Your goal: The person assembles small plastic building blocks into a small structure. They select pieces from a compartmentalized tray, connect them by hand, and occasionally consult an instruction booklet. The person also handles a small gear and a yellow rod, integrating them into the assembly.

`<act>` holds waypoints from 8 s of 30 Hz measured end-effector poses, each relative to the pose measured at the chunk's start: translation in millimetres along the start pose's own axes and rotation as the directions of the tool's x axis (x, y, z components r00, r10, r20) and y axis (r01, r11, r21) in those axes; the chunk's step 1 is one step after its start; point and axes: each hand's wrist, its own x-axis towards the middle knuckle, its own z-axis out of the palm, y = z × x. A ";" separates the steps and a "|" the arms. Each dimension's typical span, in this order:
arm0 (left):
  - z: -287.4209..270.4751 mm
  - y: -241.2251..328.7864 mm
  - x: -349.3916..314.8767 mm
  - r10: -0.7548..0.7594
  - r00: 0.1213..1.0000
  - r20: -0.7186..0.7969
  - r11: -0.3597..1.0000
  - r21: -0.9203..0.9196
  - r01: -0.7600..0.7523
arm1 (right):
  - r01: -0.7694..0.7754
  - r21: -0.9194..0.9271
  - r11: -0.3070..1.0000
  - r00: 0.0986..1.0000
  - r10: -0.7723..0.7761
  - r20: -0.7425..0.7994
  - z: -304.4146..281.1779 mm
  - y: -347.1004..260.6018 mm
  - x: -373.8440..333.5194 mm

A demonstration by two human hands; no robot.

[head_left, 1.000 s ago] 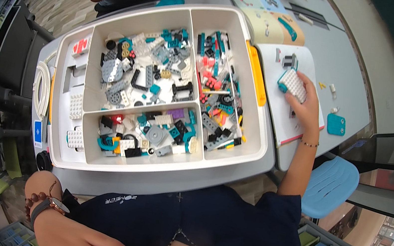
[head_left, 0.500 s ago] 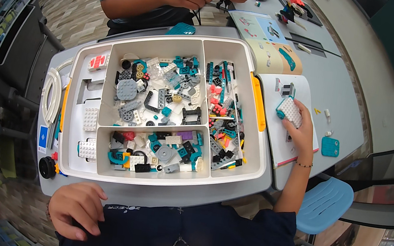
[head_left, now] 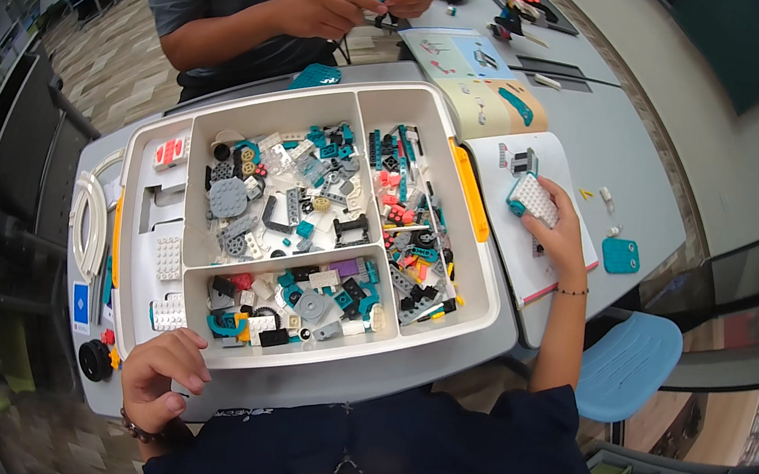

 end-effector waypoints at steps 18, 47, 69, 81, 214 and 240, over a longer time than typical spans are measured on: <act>16.9 -8.7 8.8 0.056 0.976 0.209 0.736 0.653 -0.181 | 0.017 0.000 1.000 0.999 -0.017 -0.040 -0.3 7.1 -0.6; 36.2 -21.0 10.2 0.029 0.992 0.121 0.352 0.928 -0.123 | 0.067 -0.566 0.822 0.980 0.051 0.190 16.5 -5.5 201.4; 57.2 -20.1 21.7 0.065 0.997 -0.037 0.265 0.964 0.018 | -0.243 -0.626 0.741 0.937 0.347 0.046 70.9 129.7 413.1; 52.9 -26.8 19.4 0.150 0.986 0.077 0.250 0.962 -0.113 | -0.345 -0.681 0.646 0.911 0.405 -0.078 50.2 133.4 399.8; -6.3 -21.7 -31.0 0.426 0.903 0.050 0.735 0.563 -0.378 | 0.465 -0.543 0.699 0.870 -0.473 0.138 139.1 -187.8 240.9; -42.4 32.8 -53.8 0.275 0.918 -0.285 0.877 0.466 -0.119 | 0.446 0.507 0.738 0.508 -0.675 0.535 136.0 -357.8 -28.7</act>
